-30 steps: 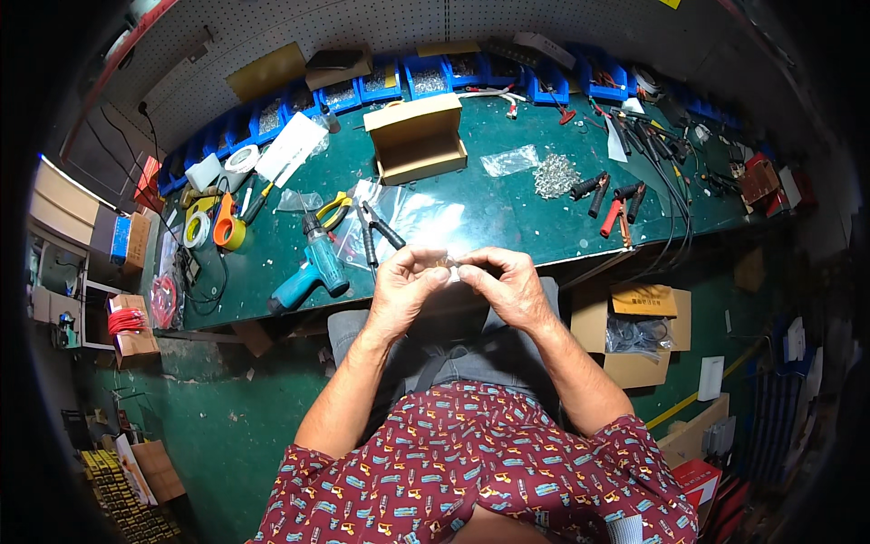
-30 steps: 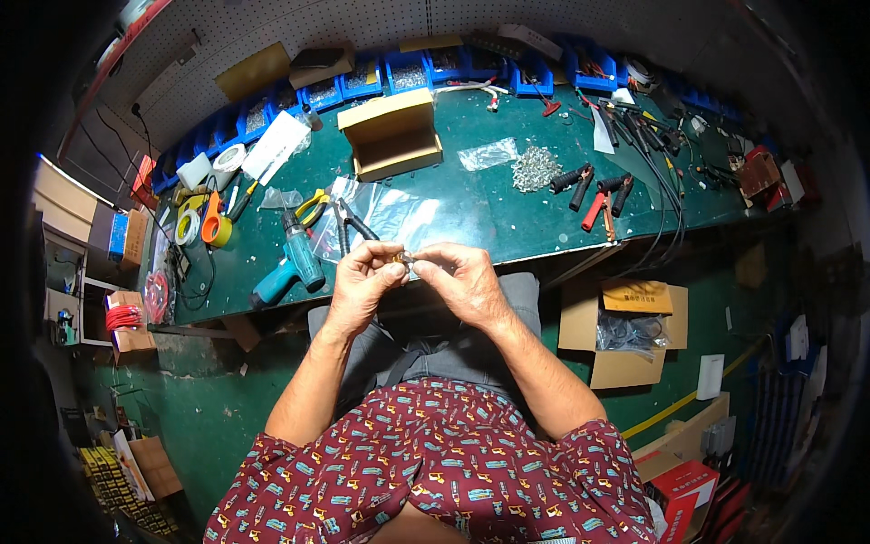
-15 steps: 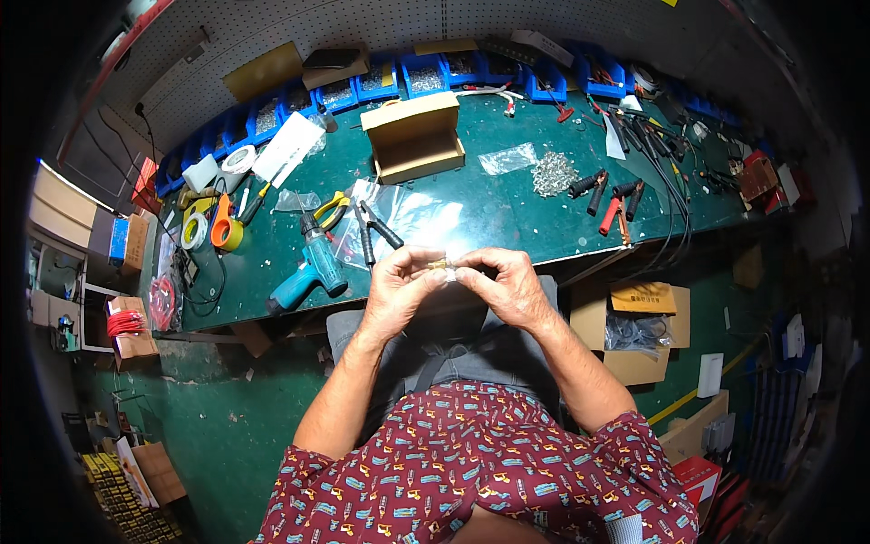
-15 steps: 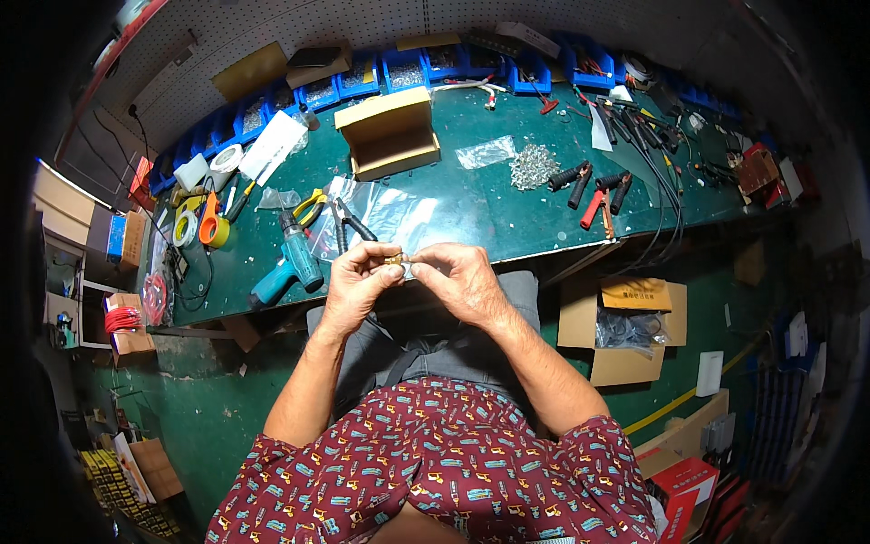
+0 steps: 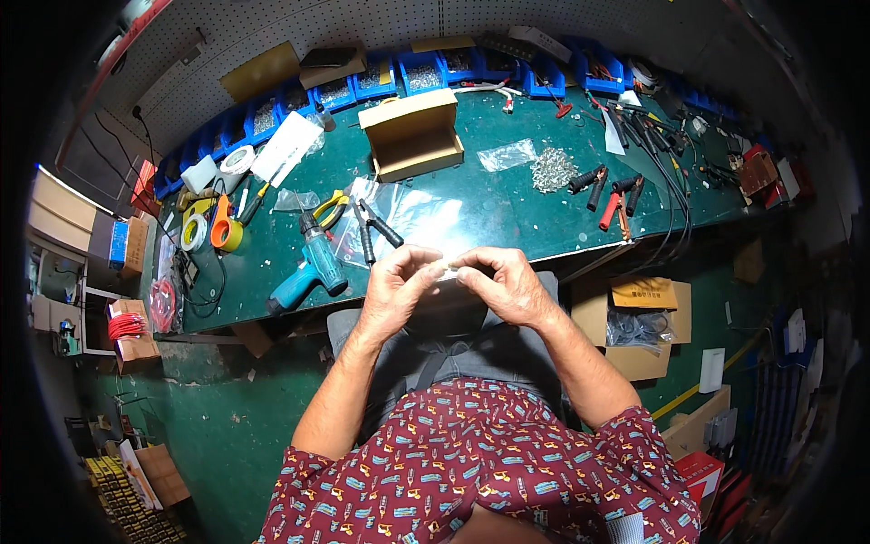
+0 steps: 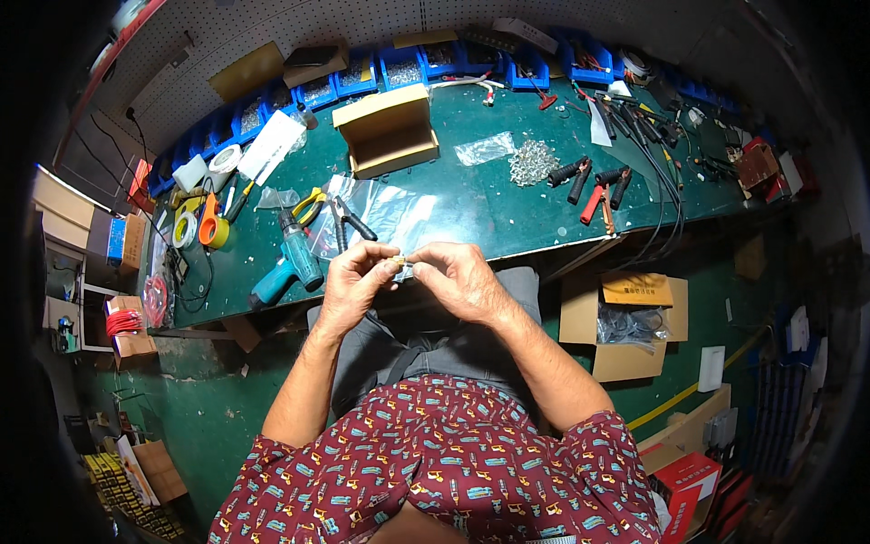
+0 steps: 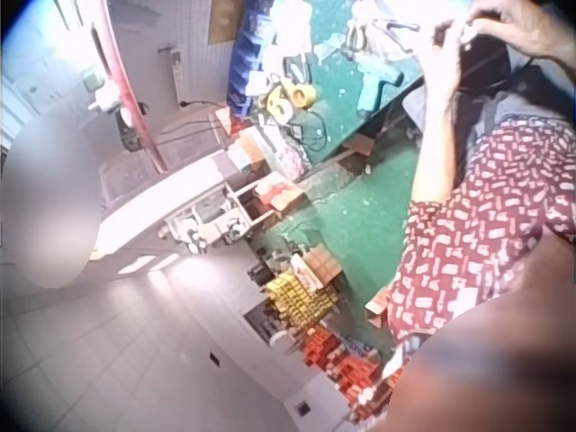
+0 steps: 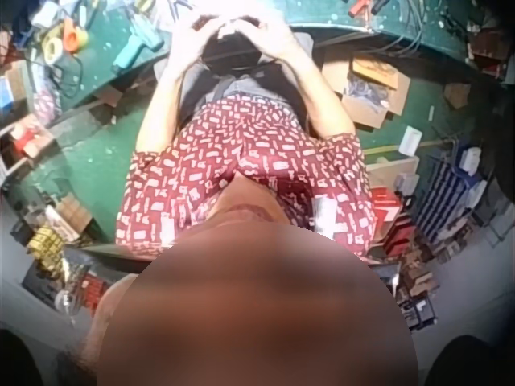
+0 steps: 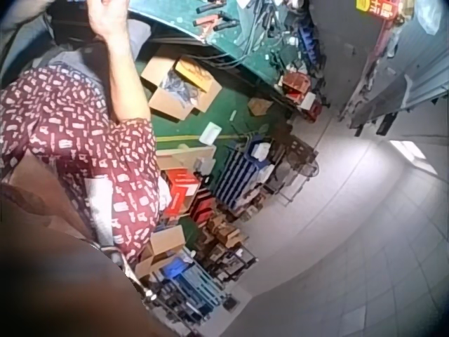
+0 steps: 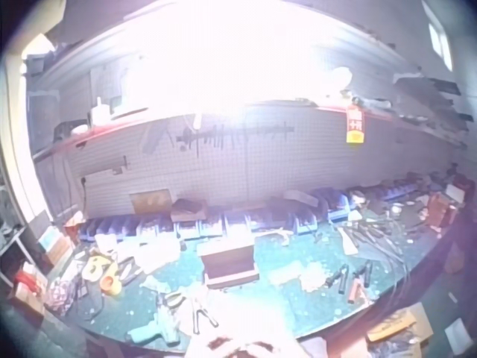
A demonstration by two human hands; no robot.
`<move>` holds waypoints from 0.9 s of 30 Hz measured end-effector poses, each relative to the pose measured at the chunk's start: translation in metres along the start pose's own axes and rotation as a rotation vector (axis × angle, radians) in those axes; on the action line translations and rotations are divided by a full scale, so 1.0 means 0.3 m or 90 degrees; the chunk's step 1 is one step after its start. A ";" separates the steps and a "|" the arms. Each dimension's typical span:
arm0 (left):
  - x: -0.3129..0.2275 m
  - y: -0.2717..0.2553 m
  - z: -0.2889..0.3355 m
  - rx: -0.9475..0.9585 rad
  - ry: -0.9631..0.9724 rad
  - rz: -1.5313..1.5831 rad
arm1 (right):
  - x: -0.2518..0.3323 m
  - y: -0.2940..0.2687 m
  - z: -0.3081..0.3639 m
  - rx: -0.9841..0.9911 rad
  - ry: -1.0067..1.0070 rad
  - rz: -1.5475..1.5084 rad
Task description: The person assembles electrical components at a workbench. They insert a small metal piece into a black plastic housing, use a cordless drill to tighten it, then coil the attached cable and place the assembly into a clear plastic bag. The process is repeated with a second similar component.
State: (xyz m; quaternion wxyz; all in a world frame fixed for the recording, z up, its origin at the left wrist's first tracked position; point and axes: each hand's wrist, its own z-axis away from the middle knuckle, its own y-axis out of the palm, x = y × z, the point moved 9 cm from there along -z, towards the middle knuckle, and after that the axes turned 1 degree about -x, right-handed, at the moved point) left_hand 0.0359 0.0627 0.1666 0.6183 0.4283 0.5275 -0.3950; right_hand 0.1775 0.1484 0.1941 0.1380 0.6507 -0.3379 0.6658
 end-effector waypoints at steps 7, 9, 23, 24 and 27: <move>-0.063 0.002 -0.014 0.046 0.067 -0.085 | -0.019 0.013 -0.026 0.061 0.084 -0.131; -0.105 0.007 -0.026 0.076 0.086 -0.102 | 0.019 0.012 -0.042 0.095 0.076 -0.161; -0.168 0.071 -0.134 0.010 0.158 0.083 | 0.233 -0.097 -0.113 -0.016 -0.114 -0.186; -0.131 0.113 -0.121 0.026 0.125 0.157 | 0.226 -0.111 -0.108 -0.048 -0.115 -0.196; -0.074 0.195 -0.077 0.084 0.120 0.151 | 0.221 -0.130 -0.097 -0.117 -0.099 -0.187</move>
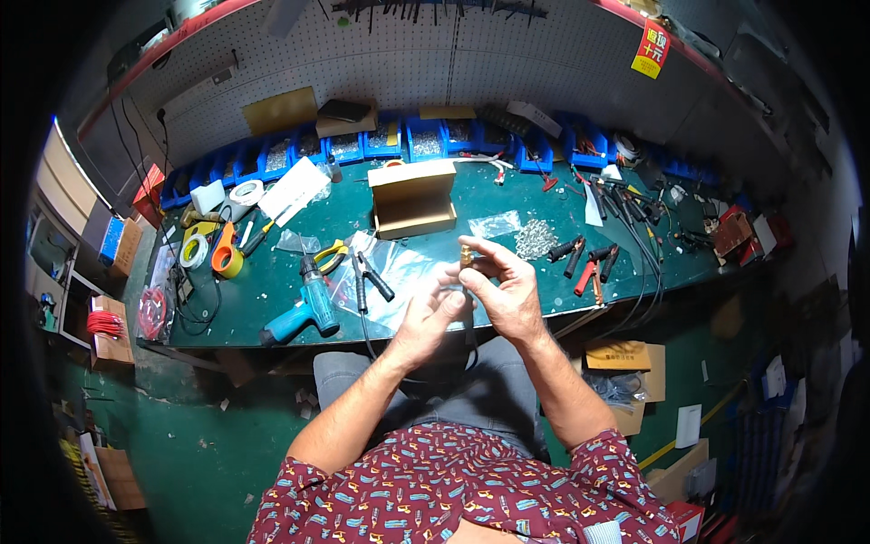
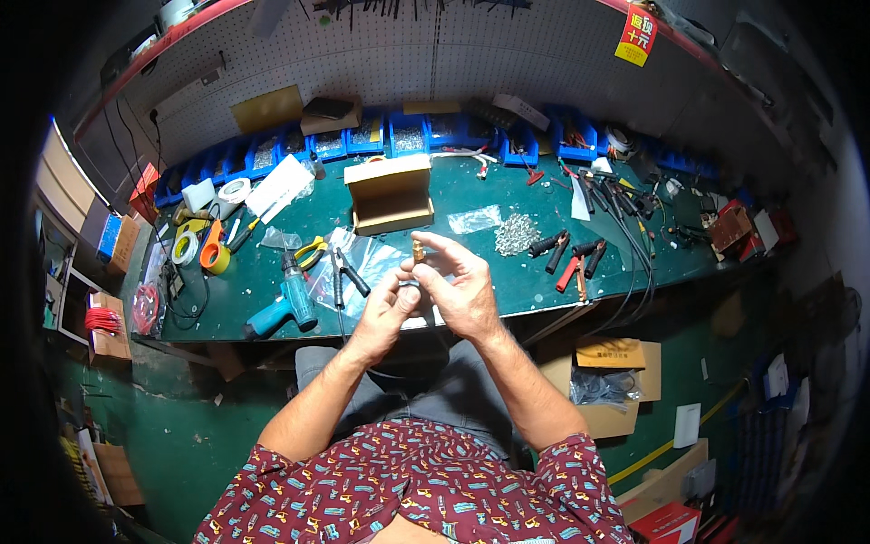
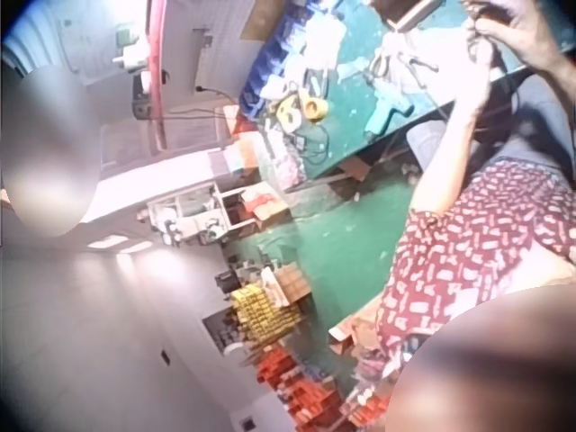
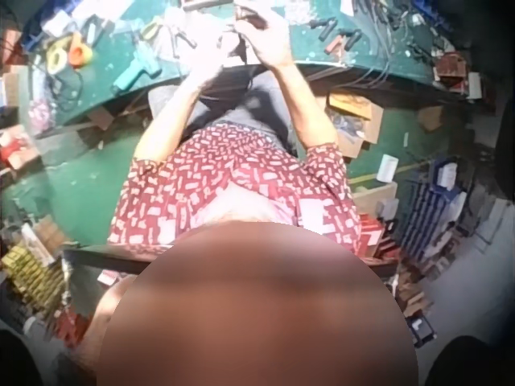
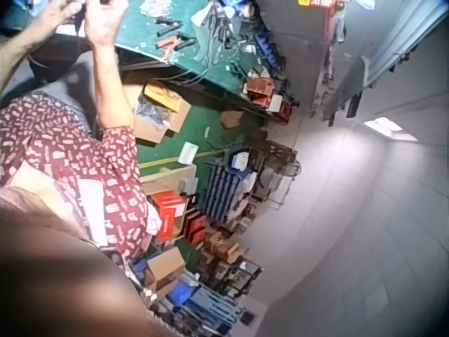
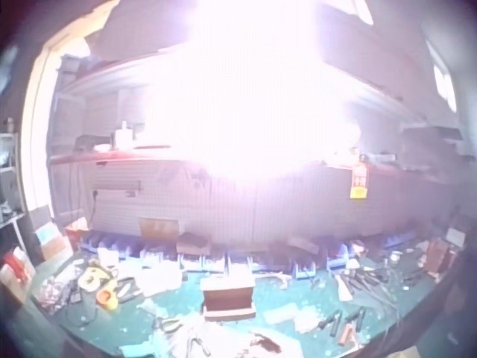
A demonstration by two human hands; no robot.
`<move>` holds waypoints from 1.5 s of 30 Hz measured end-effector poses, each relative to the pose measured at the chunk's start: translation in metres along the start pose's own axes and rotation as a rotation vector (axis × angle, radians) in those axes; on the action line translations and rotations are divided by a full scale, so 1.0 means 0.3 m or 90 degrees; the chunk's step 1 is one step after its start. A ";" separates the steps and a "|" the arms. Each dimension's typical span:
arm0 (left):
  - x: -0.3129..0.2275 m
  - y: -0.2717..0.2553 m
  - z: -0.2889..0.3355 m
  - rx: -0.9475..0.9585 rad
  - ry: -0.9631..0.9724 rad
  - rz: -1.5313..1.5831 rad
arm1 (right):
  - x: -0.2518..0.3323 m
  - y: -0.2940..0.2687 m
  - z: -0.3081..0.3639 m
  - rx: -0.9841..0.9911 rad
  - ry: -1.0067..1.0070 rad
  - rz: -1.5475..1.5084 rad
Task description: The person assembles electrical components at a workbench. They insert a small metal piece into a black plastic housing, use a cordless drill to tighten it, then coil the attached cable and place the assembly into a clear plastic bag. The process is repeated with a second similar component.
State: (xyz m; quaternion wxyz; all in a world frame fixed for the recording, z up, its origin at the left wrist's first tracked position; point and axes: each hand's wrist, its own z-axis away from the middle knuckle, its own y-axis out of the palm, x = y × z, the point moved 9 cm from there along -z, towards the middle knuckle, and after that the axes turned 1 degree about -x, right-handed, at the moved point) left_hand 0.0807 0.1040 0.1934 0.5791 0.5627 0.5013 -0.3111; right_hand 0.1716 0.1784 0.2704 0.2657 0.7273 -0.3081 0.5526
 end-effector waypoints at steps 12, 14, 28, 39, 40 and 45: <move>0.061 0.100 0.012 -0.007 -0.039 0.120 | 0.006 -0.040 0.011 -0.109 0.005 -0.060; 0.067 0.117 0.023 0.022 -0.064 0.158 | -0.044 -0.074 0.000 -0.081 0.004 -0.111; 0.152 0.100 0.052 0.035 -0.133 0.245 | -0.132 0.041 0.022 0.040 0.237 -0.420; 0.110 -0.074 0.182 -0.059 0.066 -0.376 | -0.152 -0.104 0.008 -0.150 0.122 -0.388; 0.045 -0.138 0.208 -0.103 0.148 -0.511 | -0.154 -0.112 0.011 -0.159 0.124 -0.383; -0.092 -0.639 0.286 -0.362 0.154 -0.924 | -0.155 -0.154 0.037 -0.192 0.133 -0.344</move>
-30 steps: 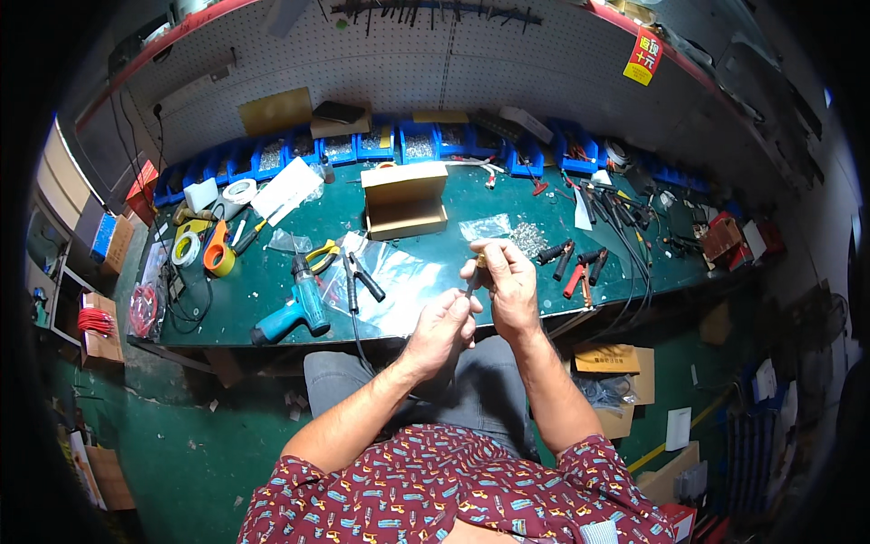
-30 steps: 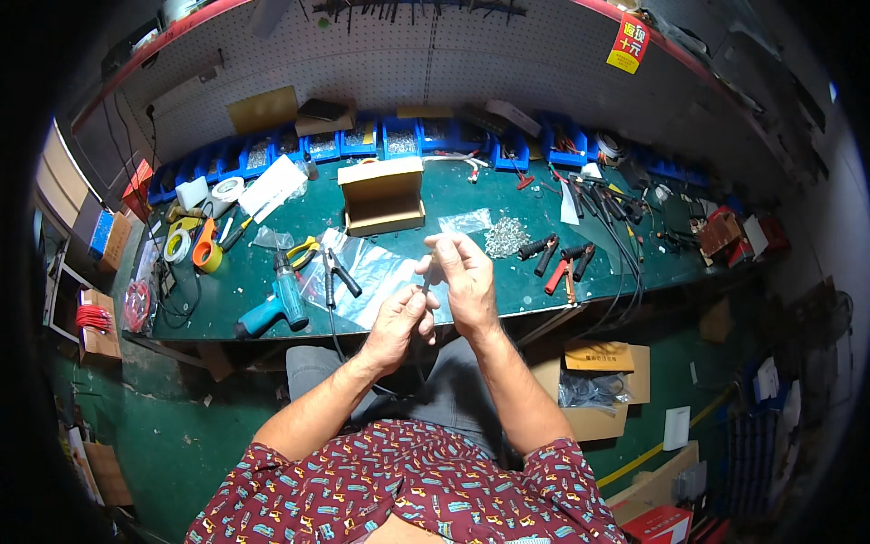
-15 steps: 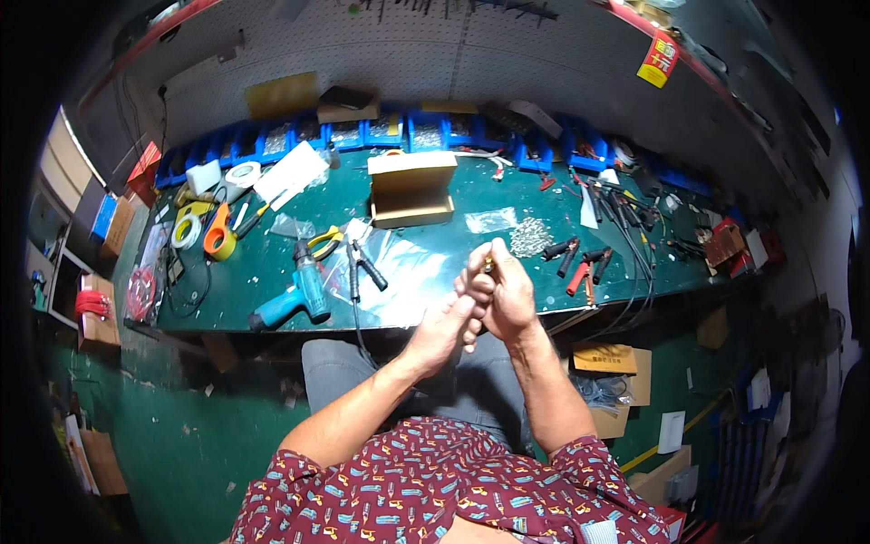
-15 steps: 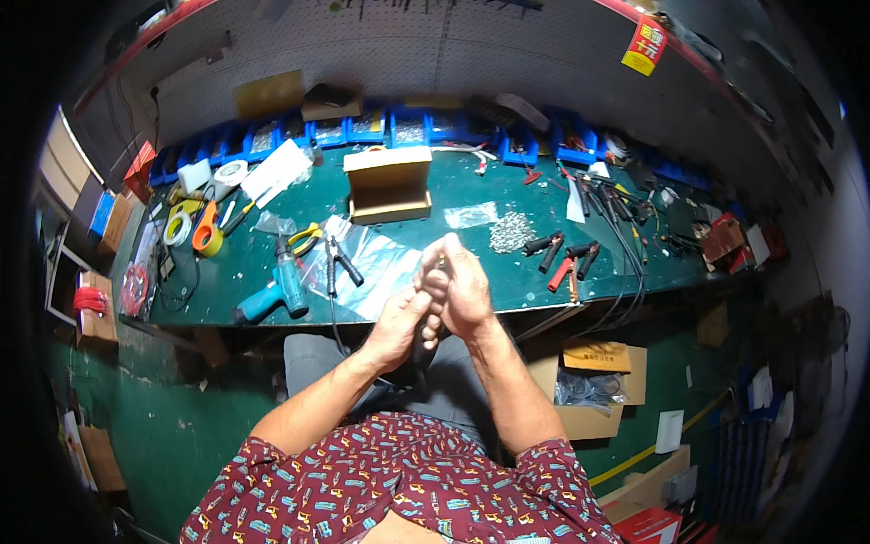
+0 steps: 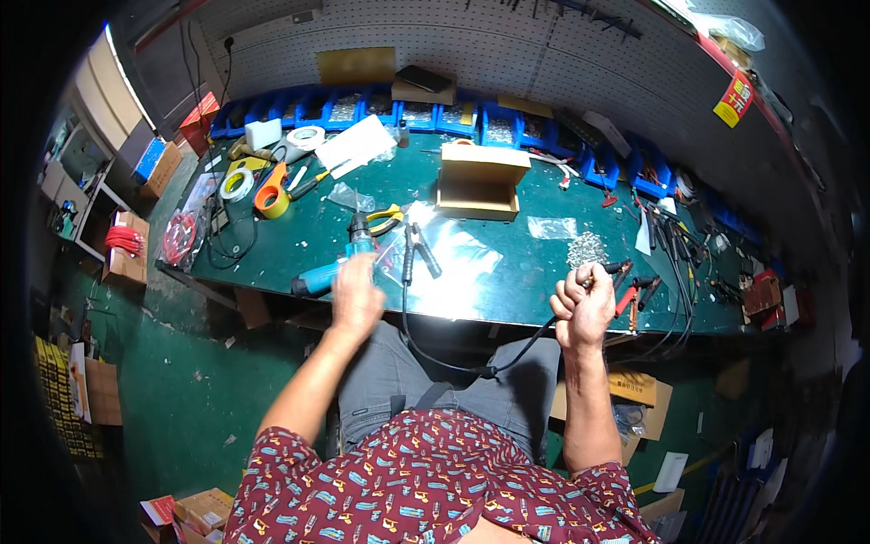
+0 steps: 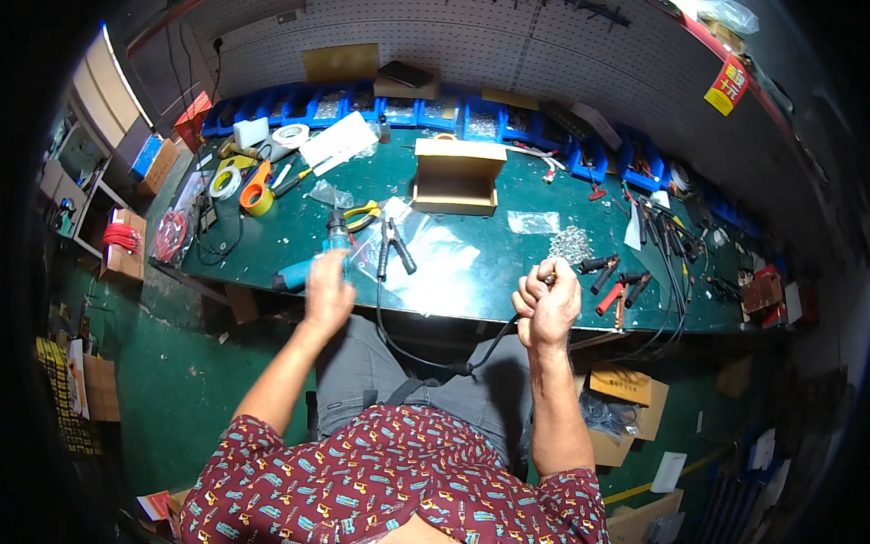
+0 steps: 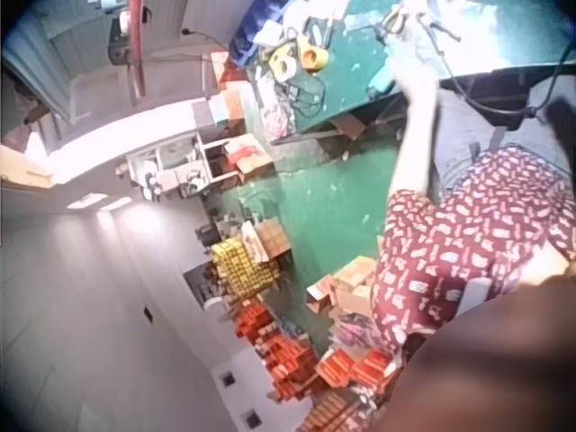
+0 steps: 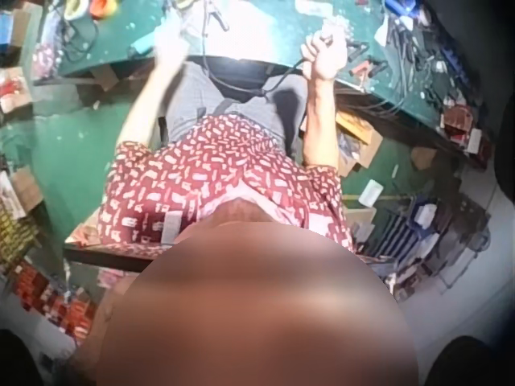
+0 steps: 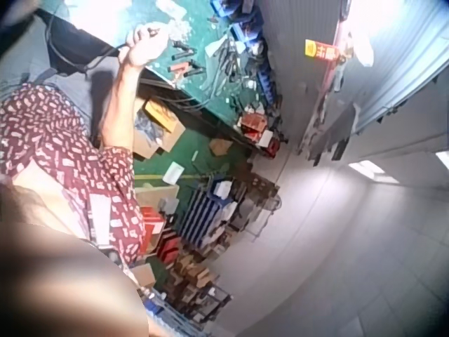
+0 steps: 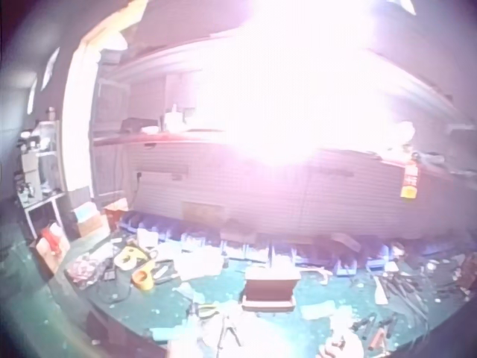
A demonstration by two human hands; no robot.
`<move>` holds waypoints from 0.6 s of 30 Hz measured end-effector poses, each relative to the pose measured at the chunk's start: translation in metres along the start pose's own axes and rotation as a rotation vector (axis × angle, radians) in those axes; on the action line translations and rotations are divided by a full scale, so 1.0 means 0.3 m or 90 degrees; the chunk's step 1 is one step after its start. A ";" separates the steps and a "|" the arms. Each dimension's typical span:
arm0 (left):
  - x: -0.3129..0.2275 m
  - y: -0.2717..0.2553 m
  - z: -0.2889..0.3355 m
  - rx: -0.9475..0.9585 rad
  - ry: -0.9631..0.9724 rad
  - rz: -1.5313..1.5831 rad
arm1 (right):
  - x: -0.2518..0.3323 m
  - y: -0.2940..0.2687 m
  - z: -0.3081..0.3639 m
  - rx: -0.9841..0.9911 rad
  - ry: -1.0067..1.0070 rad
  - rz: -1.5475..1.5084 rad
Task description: The person assembles electrical components at a workbench. They insert a small metal piece into a black plastic housing, use a cordless drill to tighten it, then coil the attached cable and place the assembly into a clear plastic bag. The process is repeated with a second similar component.
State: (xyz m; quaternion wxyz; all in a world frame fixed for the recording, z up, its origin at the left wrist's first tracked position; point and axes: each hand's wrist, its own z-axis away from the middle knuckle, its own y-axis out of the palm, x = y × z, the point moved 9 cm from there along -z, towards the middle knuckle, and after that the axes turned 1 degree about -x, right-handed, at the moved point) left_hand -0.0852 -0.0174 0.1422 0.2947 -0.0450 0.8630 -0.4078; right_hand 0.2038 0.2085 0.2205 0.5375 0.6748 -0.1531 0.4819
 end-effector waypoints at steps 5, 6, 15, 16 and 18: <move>0.348 0.074 0.024 0.210 -0.135 -0.274 | -0.014 0.040 0.002 -0.005 0.021 -0.008; 0.380 0.102 0.013 0.200 -0.117 -0.309 | -0.017 0.049 -0.001 0.029 0.022 -0.027; 0.308 -0.050 -0.025 0.085 -0.127 -0.127 | -0.011 0.036 -0.010 0.013 0.048 0.076; 0.207 -0.116 -0.038 0.054 -0.152 -0.060 | -0.012 0.027 -0.012 0.023 0.045 0.072; 0.041 -0.237 -0.037 -0.061 -0.057 0.137 | -0.016 0.041 -0.011 0.009 0.058 0.063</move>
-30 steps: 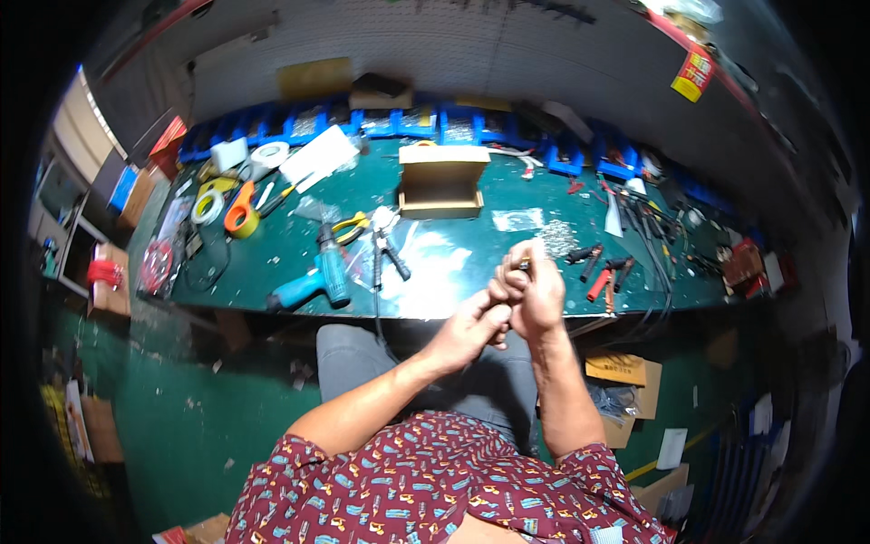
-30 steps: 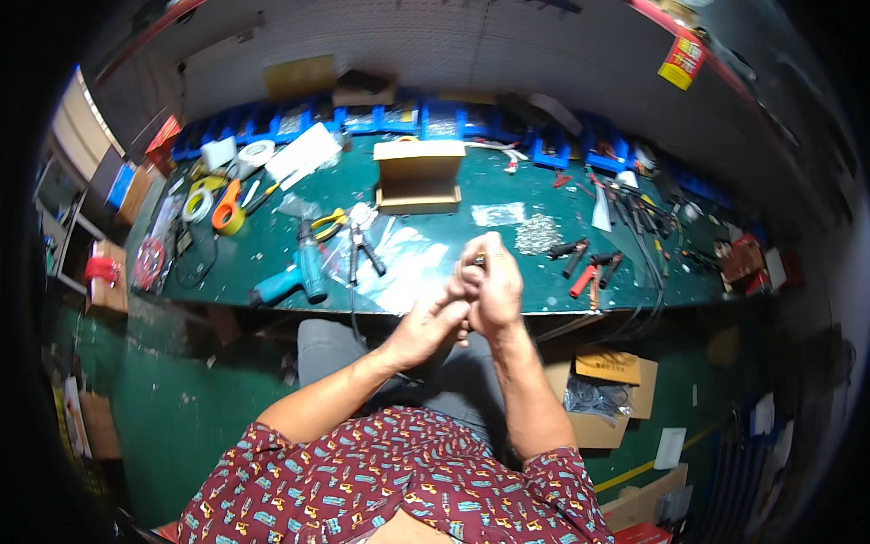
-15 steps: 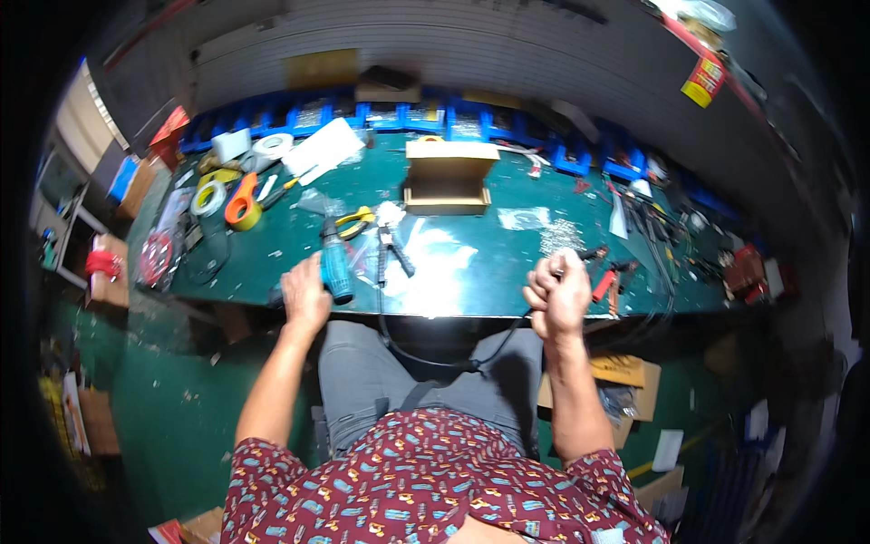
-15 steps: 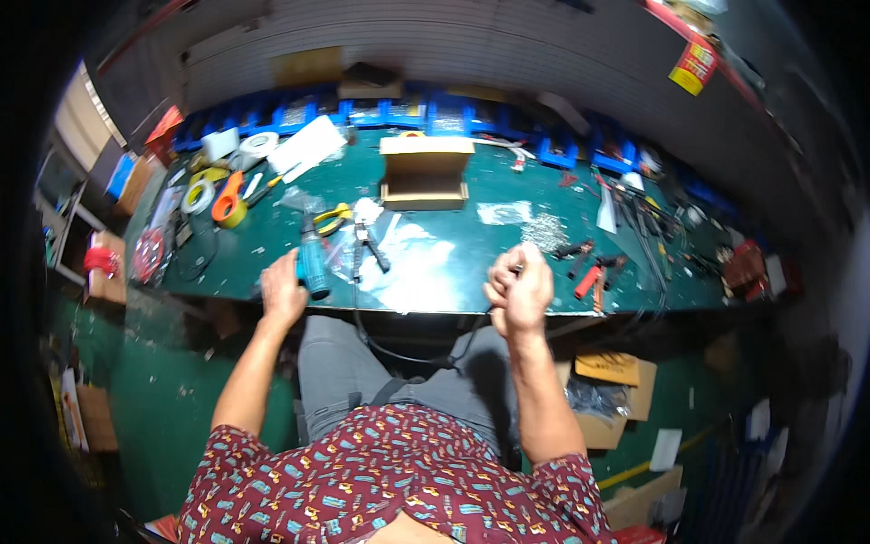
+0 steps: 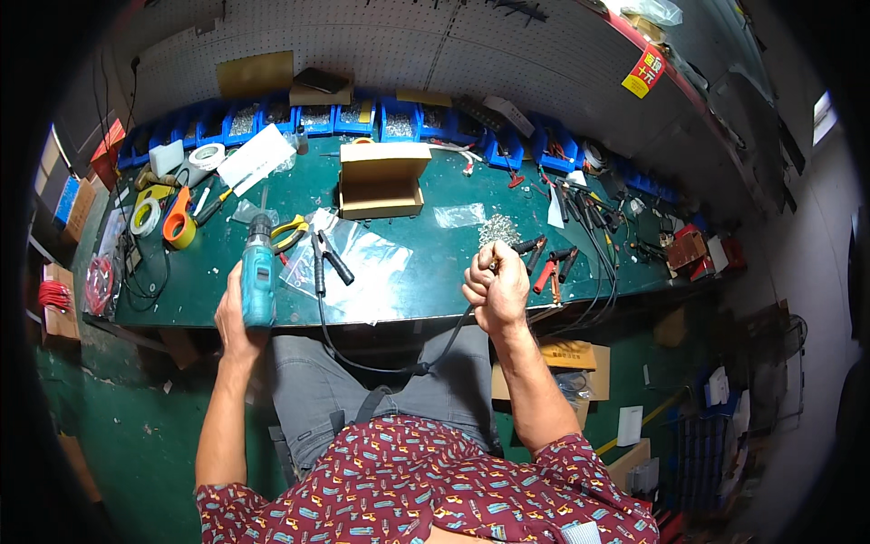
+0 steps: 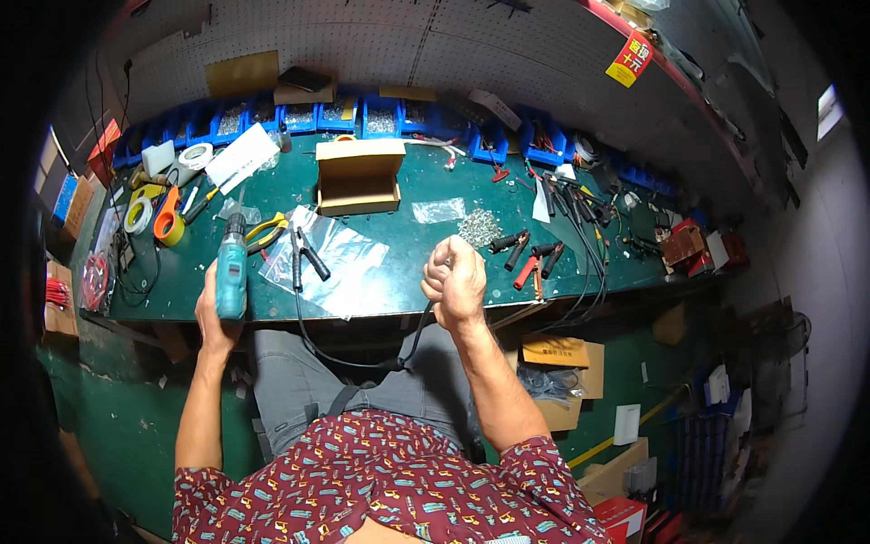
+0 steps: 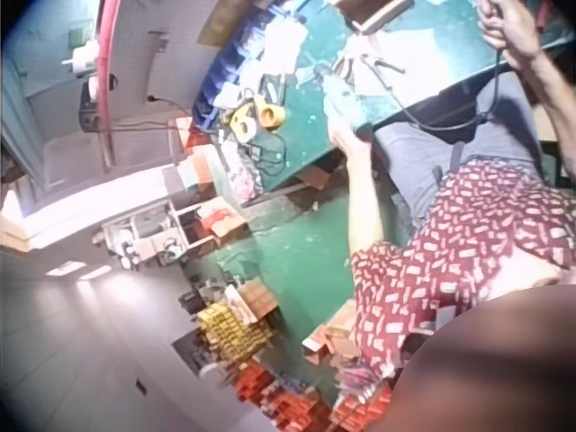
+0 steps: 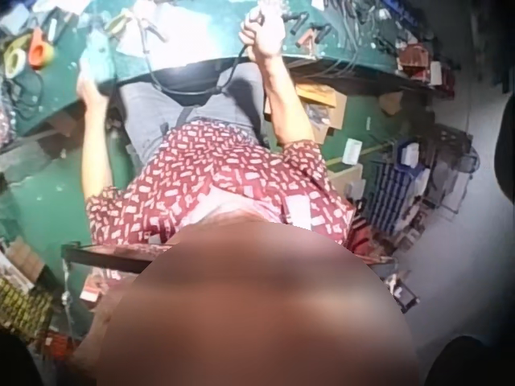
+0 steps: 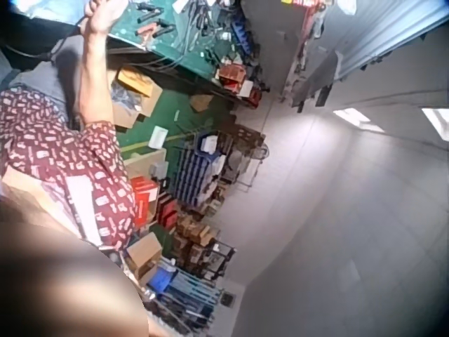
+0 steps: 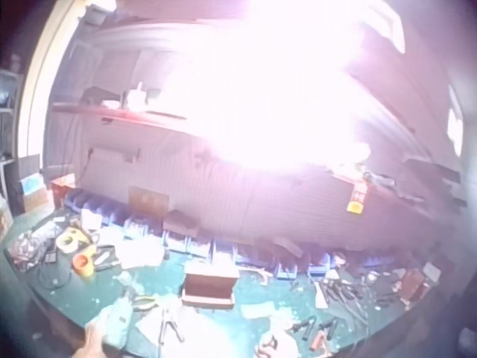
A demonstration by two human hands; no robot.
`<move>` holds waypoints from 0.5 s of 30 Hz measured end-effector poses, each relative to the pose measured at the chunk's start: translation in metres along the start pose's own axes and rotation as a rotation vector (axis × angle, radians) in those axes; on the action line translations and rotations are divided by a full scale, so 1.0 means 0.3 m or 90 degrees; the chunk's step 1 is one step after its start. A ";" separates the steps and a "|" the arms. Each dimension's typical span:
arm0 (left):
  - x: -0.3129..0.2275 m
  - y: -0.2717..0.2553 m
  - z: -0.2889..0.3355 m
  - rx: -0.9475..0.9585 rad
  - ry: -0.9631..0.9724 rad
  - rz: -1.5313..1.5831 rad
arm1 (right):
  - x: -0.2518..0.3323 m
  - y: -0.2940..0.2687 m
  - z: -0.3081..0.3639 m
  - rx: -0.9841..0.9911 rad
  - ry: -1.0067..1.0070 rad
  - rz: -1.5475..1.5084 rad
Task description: The person assembles electrical components at a workbench. They insert a small metal piece into a black plastic housing, use a cordless drill to tighten it, then coil the attached cable and place the assembly into a clear plastic bag. The process is repeated with a second similar component.
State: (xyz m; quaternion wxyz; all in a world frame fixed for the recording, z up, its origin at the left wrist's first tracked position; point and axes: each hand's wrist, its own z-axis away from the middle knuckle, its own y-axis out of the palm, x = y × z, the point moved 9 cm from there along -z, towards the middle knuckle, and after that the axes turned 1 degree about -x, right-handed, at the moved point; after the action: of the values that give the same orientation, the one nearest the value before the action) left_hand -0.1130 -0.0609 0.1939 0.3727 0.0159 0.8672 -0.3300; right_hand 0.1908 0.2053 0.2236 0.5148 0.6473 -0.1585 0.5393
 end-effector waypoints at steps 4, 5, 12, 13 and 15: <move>-0.283 0.011 0.160 0.067 0.211 0.028 | -0.007 0.020 -0.007 -0.001 -0.007 0.042; -0.359 0.013 0.210 0.089 0.236 0.010 | -0.016 0.029 -0.010 0.000 -0.005 0.042; -0.587 0.093 0.292 0.222 0.233 0.275 | -0.006 0.042 -0.006 -0.007 -0.051 0.103; -0.592 0.105 0.271 0.244 0.180 0.360 | -0.007 0.033 -0.009 -0.003 -0.062 0.125; -0.595 0.104 0.277 0.231 0.202 0.335 | -0.004 0.033 -0.004 -0.009 -0.075 0.132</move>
State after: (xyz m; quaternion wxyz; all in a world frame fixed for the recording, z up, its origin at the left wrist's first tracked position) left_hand 0.0772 -0.0460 0.2515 0.2967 0.3554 0.8079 -0.3646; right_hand 0.1823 0.2019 0.2273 0.4504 0.6543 -0.2587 0.5496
